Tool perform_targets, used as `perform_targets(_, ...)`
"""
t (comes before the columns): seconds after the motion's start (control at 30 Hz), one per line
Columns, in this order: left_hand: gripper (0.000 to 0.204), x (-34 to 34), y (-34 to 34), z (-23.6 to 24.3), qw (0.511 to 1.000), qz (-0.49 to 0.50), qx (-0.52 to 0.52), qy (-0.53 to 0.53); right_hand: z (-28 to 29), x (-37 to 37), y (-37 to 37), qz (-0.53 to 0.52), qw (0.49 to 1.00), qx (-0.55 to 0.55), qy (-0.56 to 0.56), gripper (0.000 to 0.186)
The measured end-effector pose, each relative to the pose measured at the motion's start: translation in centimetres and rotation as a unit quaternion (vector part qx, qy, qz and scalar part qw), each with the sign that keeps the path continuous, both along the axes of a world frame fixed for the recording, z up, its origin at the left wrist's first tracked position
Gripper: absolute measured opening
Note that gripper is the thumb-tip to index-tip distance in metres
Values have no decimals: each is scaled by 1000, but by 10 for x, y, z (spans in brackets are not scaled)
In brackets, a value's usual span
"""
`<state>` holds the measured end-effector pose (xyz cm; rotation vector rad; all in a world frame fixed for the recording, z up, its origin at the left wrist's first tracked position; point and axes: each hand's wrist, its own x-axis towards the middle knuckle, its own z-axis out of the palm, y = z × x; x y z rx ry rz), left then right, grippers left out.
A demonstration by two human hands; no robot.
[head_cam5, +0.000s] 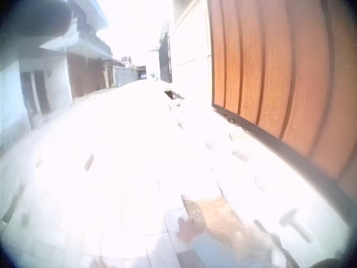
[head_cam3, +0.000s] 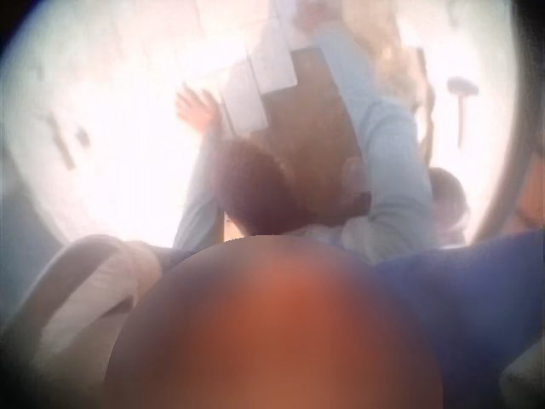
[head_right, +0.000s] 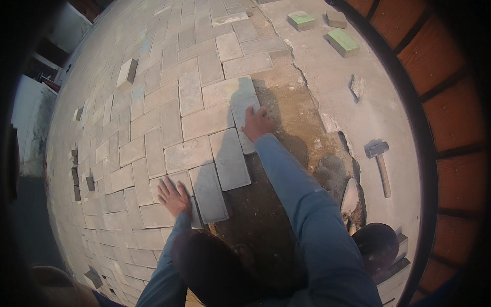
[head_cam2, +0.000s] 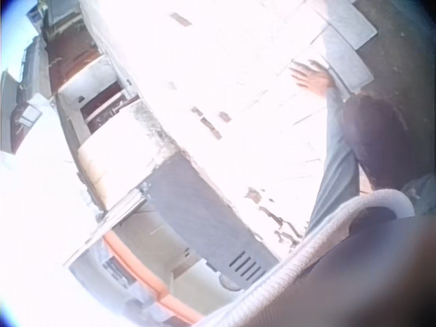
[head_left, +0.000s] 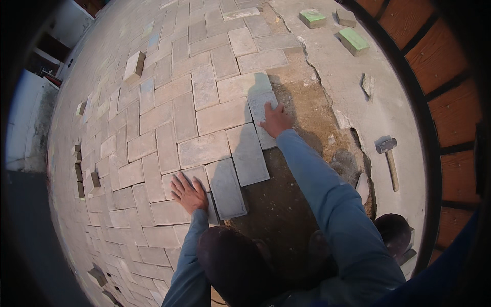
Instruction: The person lays rectangular paving stones in a herringbone pattern on a prepared base. They use a trowel to spread sand and a hammer to tap the stones into place, adjusting alignment as they work.
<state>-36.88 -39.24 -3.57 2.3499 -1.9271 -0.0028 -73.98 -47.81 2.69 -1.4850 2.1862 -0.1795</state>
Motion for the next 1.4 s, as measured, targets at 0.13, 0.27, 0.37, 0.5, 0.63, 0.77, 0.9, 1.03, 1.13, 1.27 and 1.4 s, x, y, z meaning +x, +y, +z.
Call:
perform_targets(0.13, 67, -5, -7, -11, 1000, -9, -8, 6, 31, -109, 24, 226, 973, 42, -37, 61)
perform_targets(0.27, 66, 12, -3, -3, 999, 9, -17, -26, 122, -181, 139, 234, 965, 81, 81, 47)
perform_targets(0.37, 65, 3, -3, -5, 1000, 3, -20, -15, 129, -258, 251, 96, 956, 159, 227, 46)
perform_targets(0.5, 65, -8, -1, -8, 1000, -5, -20, 3, 86, -293, 365, -153, 916, 259, 267, 61)
perform_targets(0.63, 65, 1, -1, -6, 1000, 0, -29, 2, 32, -270, 415, -176, 940, 87, 280, 64)
perform_targets(0.77, 65, 1, 2, -1, 1000, 7, -9, 6, 29, -288, 416, -201, 958, 0, 203, 39)
perform_targets(0.9, 65, 5, 1, 4, 1000, -2, -19, 0, 92, -295, 368, -147, 977, -14, 156, 29)
perform_targets(1.03, 65, 5, 1, 2, 999, 3, -30, 17, 130, -324, 289, -52, 899, 259, 348, 30)
perform_targets(1.13, 65, -2, -1, 4, 999, 5, -26, 27, 153, -315, 253, 23, 875, 279, 396, 33)
perform_targets(1.27, 64, -6, 0, -1, 998, -7, -41, 38, 179, -284, 228, -21, 959, 206, 195, 43)
perform_targets(1.4, 63, 5, -1, -1, 999, 2, -40, 11, 178, -198, 170, -54, 998, 13, -22, 49)
